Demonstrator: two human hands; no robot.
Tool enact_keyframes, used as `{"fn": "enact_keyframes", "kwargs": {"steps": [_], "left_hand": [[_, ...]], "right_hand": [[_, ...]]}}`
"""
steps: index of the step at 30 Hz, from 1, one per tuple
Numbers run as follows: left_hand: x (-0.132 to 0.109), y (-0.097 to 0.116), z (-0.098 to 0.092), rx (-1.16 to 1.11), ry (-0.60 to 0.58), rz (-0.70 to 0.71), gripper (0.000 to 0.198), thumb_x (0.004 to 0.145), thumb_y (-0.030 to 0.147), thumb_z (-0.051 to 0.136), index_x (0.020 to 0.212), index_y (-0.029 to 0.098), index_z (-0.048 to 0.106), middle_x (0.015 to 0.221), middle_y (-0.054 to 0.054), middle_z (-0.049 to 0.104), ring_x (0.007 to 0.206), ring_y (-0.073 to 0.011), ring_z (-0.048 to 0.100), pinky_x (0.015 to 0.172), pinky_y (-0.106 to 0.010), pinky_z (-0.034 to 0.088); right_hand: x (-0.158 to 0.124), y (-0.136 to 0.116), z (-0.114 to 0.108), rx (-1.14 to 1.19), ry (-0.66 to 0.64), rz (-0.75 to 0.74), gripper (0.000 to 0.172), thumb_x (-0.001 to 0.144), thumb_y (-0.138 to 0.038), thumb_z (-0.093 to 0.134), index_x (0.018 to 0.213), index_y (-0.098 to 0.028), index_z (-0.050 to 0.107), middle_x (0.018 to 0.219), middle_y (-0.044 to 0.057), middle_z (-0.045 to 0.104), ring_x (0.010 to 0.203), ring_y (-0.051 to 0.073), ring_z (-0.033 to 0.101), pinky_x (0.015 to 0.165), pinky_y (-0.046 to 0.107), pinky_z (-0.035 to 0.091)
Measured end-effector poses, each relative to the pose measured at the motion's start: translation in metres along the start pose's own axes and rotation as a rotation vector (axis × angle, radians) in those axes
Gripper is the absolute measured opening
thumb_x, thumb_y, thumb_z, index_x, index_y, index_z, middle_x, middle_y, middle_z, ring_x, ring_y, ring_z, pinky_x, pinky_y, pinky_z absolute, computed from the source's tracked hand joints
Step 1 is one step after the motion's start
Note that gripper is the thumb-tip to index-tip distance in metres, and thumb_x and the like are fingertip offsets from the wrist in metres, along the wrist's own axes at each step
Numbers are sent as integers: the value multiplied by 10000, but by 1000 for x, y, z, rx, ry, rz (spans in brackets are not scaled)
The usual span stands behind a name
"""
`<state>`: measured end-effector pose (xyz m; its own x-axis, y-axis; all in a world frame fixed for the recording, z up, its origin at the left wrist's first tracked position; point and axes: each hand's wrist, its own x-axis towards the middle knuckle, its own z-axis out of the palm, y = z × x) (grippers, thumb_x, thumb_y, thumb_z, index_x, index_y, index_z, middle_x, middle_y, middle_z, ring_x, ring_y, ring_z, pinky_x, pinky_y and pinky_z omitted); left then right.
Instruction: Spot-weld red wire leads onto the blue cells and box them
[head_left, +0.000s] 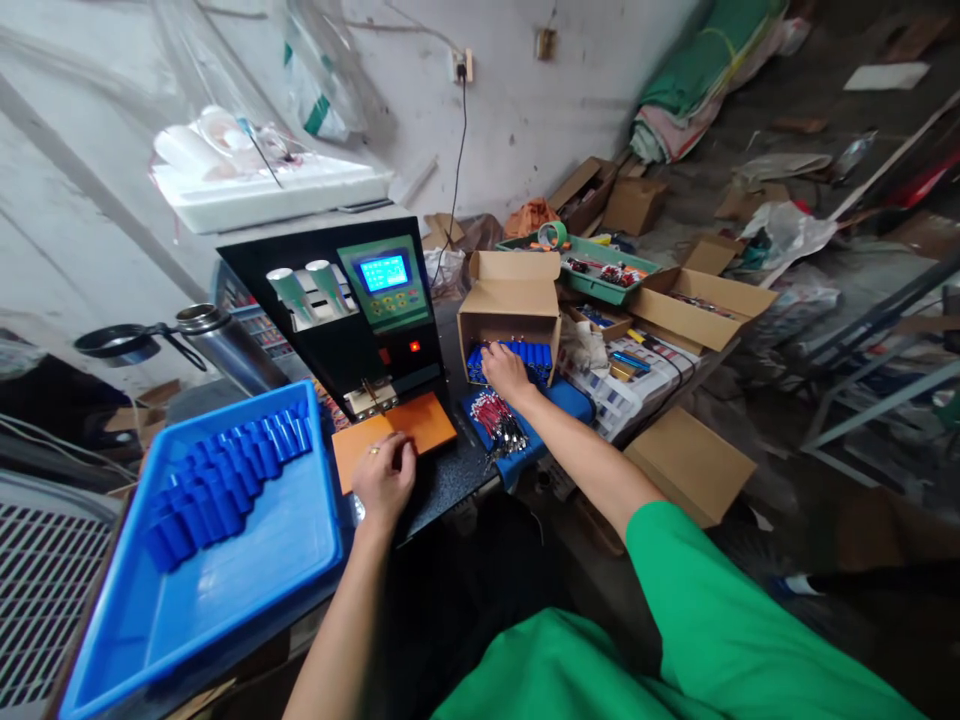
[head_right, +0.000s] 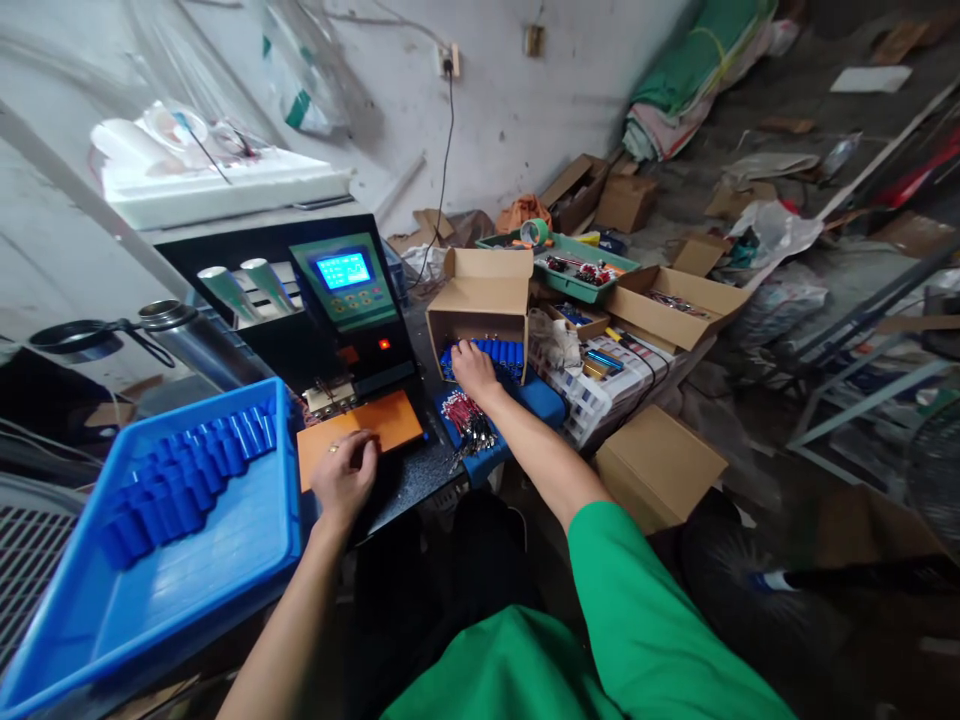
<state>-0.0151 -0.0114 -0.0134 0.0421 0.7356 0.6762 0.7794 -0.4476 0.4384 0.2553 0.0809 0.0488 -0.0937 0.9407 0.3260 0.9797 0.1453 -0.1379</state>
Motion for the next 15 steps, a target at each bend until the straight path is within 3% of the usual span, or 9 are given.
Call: {"fn": "enact_keyframes", "kwargs": {"steps": [4, 9, 12, 15], "left_hand": [[-1, -1, 0, 3, 7, 22, 180, 932, 333, 577, 969, 225, 717, 1022, -55, 771, 939, -223, 715, 843, -343, 519], [-1, 1, 2, -10, -10, 15, 187, 931, 332, 573, 973, 217, 715, 1027, -68, 768, 946, -226, 713, 854, -348, 519], [-1, 0, 3, -11, -14, 9, 193, 927, 336, 570, 974, 214, 712, 1028, -70, 768, 948, -229, 711, 853, -350, 516], [-2, -2, 6, 9, -14, 14, 191, 920, 340, 578, 974, 214, 711, 1020, -70, 768, 936, -233, 709, 845, -352, 512]], "right_hand": [[7, -6, 3, -76, -117, 66, 432, 987, -31, 320, 1252, -28, 662, 1219, 266, 627, 1163, 321, 599, 912, 392, 526], [13, -5, -1, -57, -153, 124, 401, 964, -22, 369, 1180, -62, 705, 1213, 251, 636, 1113, 320, 643, 913, 390, 519], [9, 4, -1, 13, -114, 115, 353, 965, -52, 419, 1153, -93, 715, 1209, 219, 651, 1070, 298, 662, 917, 367, 501], [-6, 18, 7, 165, 9, 89, 302, 1011, -175, 457, 1148, -125, 721, 1178, 173, 687, 1037, 261, 669, 919, 329, 481]]}}
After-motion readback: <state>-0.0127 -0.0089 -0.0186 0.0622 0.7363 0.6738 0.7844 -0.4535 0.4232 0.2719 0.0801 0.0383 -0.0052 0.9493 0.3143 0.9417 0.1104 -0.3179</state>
